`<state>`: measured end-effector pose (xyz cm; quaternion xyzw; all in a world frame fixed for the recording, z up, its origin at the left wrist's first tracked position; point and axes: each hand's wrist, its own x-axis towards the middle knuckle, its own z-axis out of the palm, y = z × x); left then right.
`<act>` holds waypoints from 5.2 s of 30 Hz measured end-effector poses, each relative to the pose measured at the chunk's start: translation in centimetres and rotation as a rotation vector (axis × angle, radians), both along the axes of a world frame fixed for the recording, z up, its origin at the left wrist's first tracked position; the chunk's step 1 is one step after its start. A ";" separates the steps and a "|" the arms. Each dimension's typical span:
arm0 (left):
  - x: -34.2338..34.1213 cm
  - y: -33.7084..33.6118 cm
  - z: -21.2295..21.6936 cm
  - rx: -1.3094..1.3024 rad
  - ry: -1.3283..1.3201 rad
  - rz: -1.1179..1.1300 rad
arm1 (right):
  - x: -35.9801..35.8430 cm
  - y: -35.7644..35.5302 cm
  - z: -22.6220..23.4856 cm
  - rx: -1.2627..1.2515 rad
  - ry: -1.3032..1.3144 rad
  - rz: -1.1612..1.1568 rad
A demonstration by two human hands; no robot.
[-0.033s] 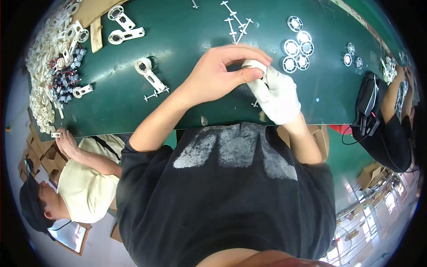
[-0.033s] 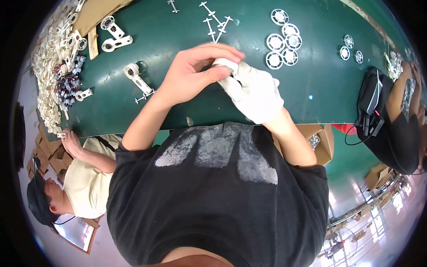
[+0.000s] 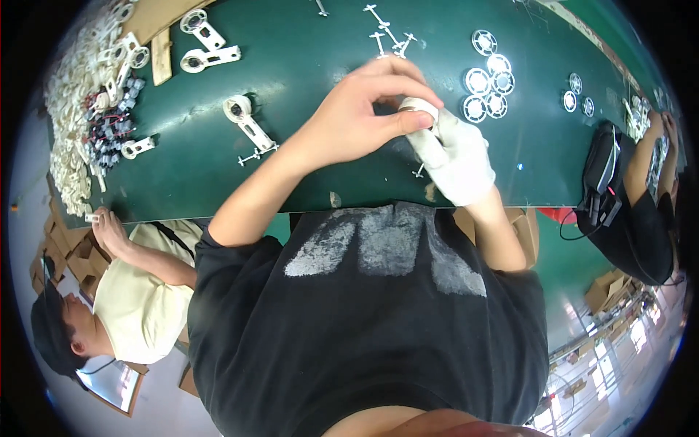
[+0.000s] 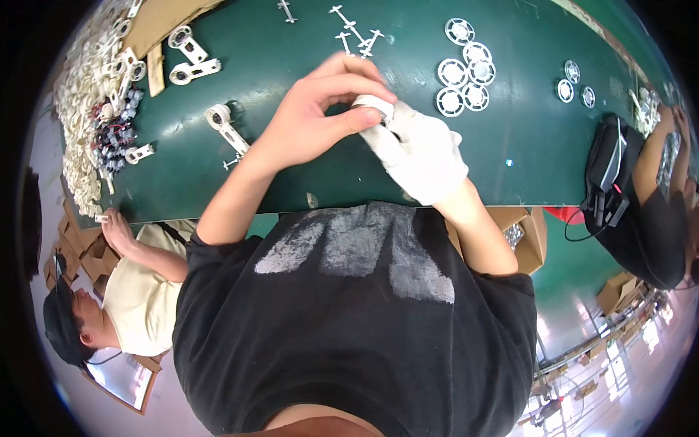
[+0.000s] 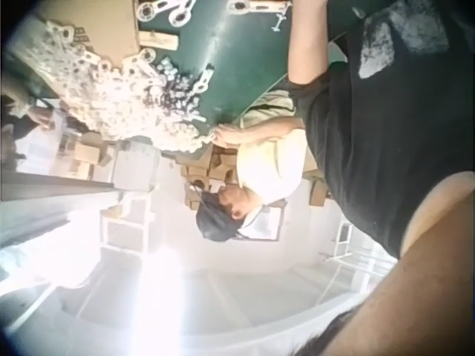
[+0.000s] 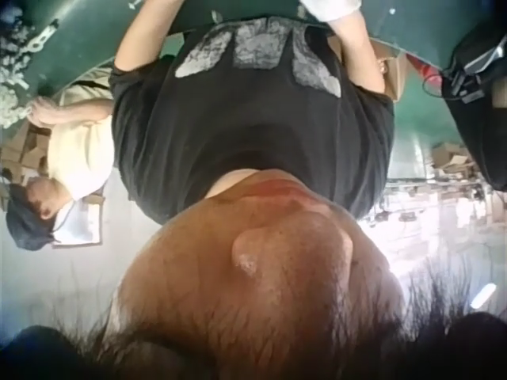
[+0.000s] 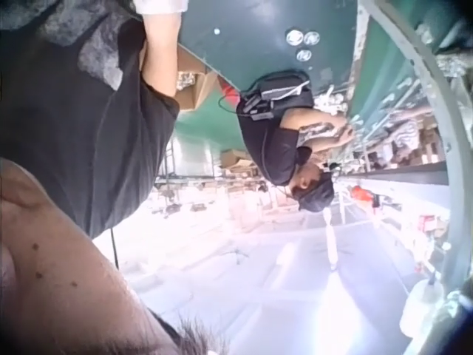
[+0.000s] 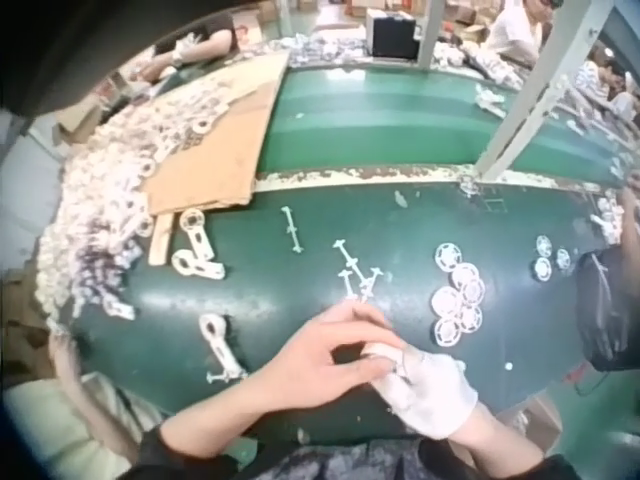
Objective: The person assembles small circular metal parts, white plastic frames, and metal pins by hand at a factory workbench.
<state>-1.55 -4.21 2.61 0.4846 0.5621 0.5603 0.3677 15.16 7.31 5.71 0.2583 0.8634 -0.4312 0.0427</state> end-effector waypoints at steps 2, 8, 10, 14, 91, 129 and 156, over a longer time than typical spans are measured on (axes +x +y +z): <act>-2.5 1.4 -0.1 -0.227 -0.088 -0.033 | -0.8 -0.1 1.1 -0.170 -0.042 -0.177; -12.7 7.3 1.4 -0.054 -0.396 0.384 | 1.2 1.4 0.0 -0.126 0.292 -0.338; -13.1 6.8 4.0 -0.129 -0.165 0.465 | 1.5 1.5 0.0 -0.139 0.268 -0.326; -12.8 -2.8 5.4 -0.427 0.804 0.484 | 2.0 0.9 0.1 -0.179 0.261 -0.231; -3.4 5.3 0.4 -0.392 -0.130 0.070 | -0.1 0.2 2.0 -0.178 -0.087 -0.316; 4.1 10.3 -1.5 -0.023 0.920 0.101 | 8.5 4.4 -1.6 0.389 -0.014 -0.569; 2.4 2.2 -1.1 0.213 0.572 0.043 | 2.7 2.2 -0.1 0.454 0.045 -0.127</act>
